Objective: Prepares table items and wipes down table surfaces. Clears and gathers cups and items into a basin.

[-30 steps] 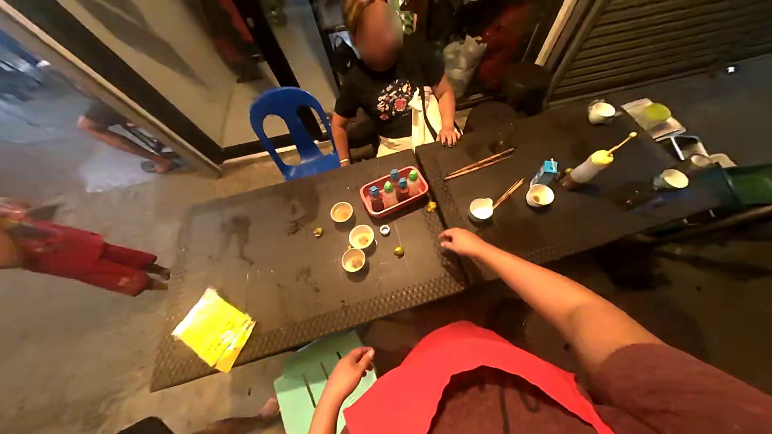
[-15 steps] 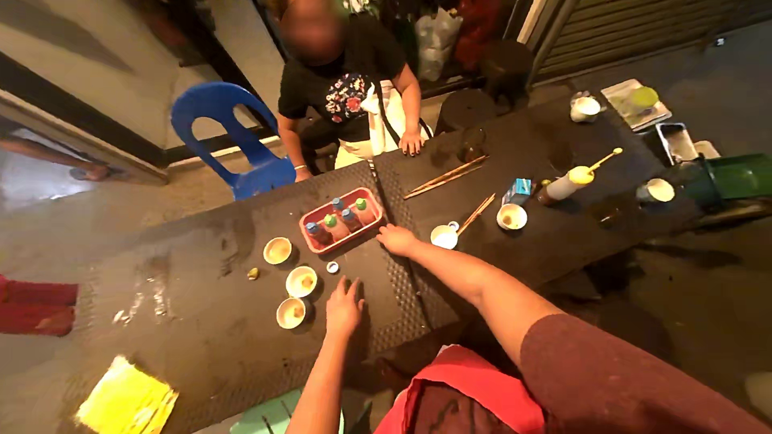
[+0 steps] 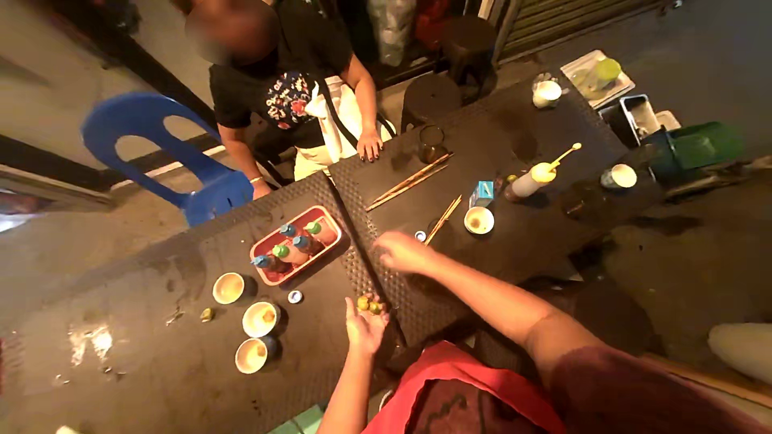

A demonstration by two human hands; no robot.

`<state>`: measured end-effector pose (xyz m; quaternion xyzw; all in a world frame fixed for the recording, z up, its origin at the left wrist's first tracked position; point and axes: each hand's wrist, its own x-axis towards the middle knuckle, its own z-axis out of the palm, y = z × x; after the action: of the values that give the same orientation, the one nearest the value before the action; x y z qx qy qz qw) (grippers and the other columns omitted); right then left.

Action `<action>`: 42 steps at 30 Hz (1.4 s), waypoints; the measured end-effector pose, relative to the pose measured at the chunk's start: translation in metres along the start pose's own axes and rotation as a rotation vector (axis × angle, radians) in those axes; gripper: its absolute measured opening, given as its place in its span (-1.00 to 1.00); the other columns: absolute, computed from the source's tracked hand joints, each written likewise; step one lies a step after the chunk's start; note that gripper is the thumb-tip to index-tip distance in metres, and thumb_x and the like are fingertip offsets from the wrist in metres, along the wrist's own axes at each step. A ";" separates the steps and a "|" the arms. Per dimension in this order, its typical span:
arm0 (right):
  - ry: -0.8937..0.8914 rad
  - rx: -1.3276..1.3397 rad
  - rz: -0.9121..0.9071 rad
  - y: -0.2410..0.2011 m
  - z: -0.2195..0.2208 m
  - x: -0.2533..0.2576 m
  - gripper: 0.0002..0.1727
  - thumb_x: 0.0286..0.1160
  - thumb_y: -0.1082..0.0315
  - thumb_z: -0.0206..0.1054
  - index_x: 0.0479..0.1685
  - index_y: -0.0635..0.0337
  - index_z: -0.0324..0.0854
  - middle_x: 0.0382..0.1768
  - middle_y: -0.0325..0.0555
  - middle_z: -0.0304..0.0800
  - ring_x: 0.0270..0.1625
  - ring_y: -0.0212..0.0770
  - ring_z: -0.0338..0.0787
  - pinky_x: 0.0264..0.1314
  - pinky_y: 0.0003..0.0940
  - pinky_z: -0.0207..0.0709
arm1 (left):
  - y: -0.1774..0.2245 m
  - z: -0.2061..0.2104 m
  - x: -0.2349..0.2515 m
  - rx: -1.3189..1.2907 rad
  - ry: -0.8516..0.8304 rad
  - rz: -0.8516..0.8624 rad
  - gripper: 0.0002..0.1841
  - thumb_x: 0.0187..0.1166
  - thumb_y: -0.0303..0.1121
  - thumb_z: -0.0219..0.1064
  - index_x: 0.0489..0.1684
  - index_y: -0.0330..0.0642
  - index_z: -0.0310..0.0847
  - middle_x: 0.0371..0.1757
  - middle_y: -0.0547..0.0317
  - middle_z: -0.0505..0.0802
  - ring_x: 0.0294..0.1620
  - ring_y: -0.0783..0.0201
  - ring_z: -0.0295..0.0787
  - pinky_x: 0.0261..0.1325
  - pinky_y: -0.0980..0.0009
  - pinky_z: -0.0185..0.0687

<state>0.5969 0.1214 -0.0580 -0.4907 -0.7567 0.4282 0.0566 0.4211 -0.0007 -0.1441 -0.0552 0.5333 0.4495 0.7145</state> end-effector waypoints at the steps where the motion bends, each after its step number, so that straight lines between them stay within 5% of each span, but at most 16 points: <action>1: 0.051 -0.076 0.106 0.020 -0.016 0.000 -0.59 0.60 0.48 0.29 0.42 0.25 0.64 0.45 0.21 0.64 0.56 0.20 0.58 0.60 0.17 0.43 | 0.000 0.006 -0.001 0.009 -0.013 -0.009 -0.32 0.82 0.24 -0.46 -0.30 0.05 0.53 -0.48 0.29 0.77 -0.57 0.34 0.69 -0.58 0.45 0.58; 3: 0.089 -0.285 0.233 0.082 -0.028 0.007 -0.60 0.51 0.53 0.34 0.35 0.26 0.68 0.42 0.24 0.64 0.52 0.31 0.57 0.46 0.30 0.50 | 0.004 0.011 -0.006 0.064 -0.061 -0.037 -0.41 0.88 0.07 -0.40 -0.32 0.03 0.53 -0.51 0.30 0.76 -0.64 0.39 0.64 -0.65 0.50 0.52; 6: -0.016 -0.550 0.144 0.160 -0.022 0.016 -0.65 0.53 0.57 0.29 0.27 0.24 0.71 0.39 0.20 0.66 0.50 0.32 0.56 0.38 0.34 0.48 | 0.011 0.009 -0.014 0.158 -0.077 -0.045 -0.55 0.89 -0.14 -0.31 0.16 -0.03 0.57 -0.30 0.20 0.85 -0.53 0.34 0.73 -0.61 0.47 0.57; 9: -0.170 -0.653 0.013 0.183 -0.017 0.018 -0.64 0.57 0.58 0.25 0.32 0.27 0.65 0.36 0.21 0.67 0.50 0.27 0.57 0.48 0.28 0.43 | 0.010 -0.001 -0.017 0.157 -0.042 -0.041 -0.52 0.90 -0.11 -0.30 -0.13 -0.01 0.61 -0.24 0.19 0.88 -0.39 0.27 0.82 -0.50 0.40 0.66; 12: -0.274 -0.673 -0.035 0.186 -0.010 0.021 -0.67 0.70 0.51 0.13 0.33 0.35 0.62 0.34 0.24 0.68 0.50 0.25 0.59 0.56 0.20 0.37 | 0.006 -0.012 -0.019 0.130 -0.009 -0.046 -0.48 0.89 -0.06 -0.29 -0.32 -0.01 0.58 -0.27 0.19 0.86 -0.37 0.24 0.81 -0.44 0.37 0.70; 23: -0.463 -0.670 -0.066 0.160 -0.041 0.013 -0.65 0.75 0.55 0.03 0.33 0.45 0.61 0.41 0.30 0.63 0.53 0.32 0.56 0.55 0.23 0.39 | 0.007 -0.033 -0.027 0.107 -0.011 -0.020 -0.46 0.86 -0.09 -0.28 -0.47 0.07 0.59 -0.32 0.25 0.90 -0.43 0.28 0.85 -0.48 0.37 0.74; 29: -0.218 -0.669 -0.070 0.124 -0.103 0.040 -0.75 0.68 0.52 0.18 0.12 0.38 0.73 0.28 0.23 0.72 0.45 0.27 0.64 0.49 0.23 0.48 | 0.010 -0.044 -0.040 0.063 0.015 -0.006 -0.48 0.88 -0.11 -0.29 -0.36 0.02 0.61 -0.29 0.21 0.89 -0.41 0.27 0.83 -0.43 0.35 0.76; 33: -0.119 -0.644 0.031 0.135 -0.113 0.095 -0.72 0.70 0.48 0.14 0.18 0.26 0.73 0.33 0.15 0.72 0.45 0.25 0.65 0.42 0.28 0.54 | 0.002 -0.045 -0.039 0.005 0.053 -0.026 -0.46 0.89 0.00 -0.24 -0.46 0.03 0.56 -0.33 0.18 0.89 -0.42 0.22 0.85 -0.43 0.31 0.77; 38: -0.064 -0.572 0.111 0.170 -0.093 0.141 -0.51 0.58 0.57 0.22 0.51 0.19 0.57 0.59 0.14 0.52 0.65 0.27 0.44 0.66 0.25 0.30 | -0.002 -0.045 -0.045 -0.015 0.060 -0.031 -0.43 0.87 0.01 -0.25 -0.52 0.04 0.57 -0.31 0.17 0.91 -0.39 0.19 0.87 -0.41 0.29 0.78; 42: -0.054 -0.553 0.129 0.167 -0.086 0.143 -0.56 0.58 0.57 0.24 0.46 0.30 0.56 0.55 0.23 0.52 0.64 0.31 0.44 0.60 0.28 0.38 | 0.002 -0.050 -0.051 -0.019 0.086 -0.019 -0.46 0.88 -0.03 -0.25 -0.49 0.02 0.55 -0.28 0.15 0.90 -0.36 0.20 0.86 -0.39 0.30 0.77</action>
<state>0.6834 0.3104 -0.1697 -0.5231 -0.8132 0.2213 -0.1271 0.3826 -0.0568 -0.1226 -0.0865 0.5585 0.4450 0.6947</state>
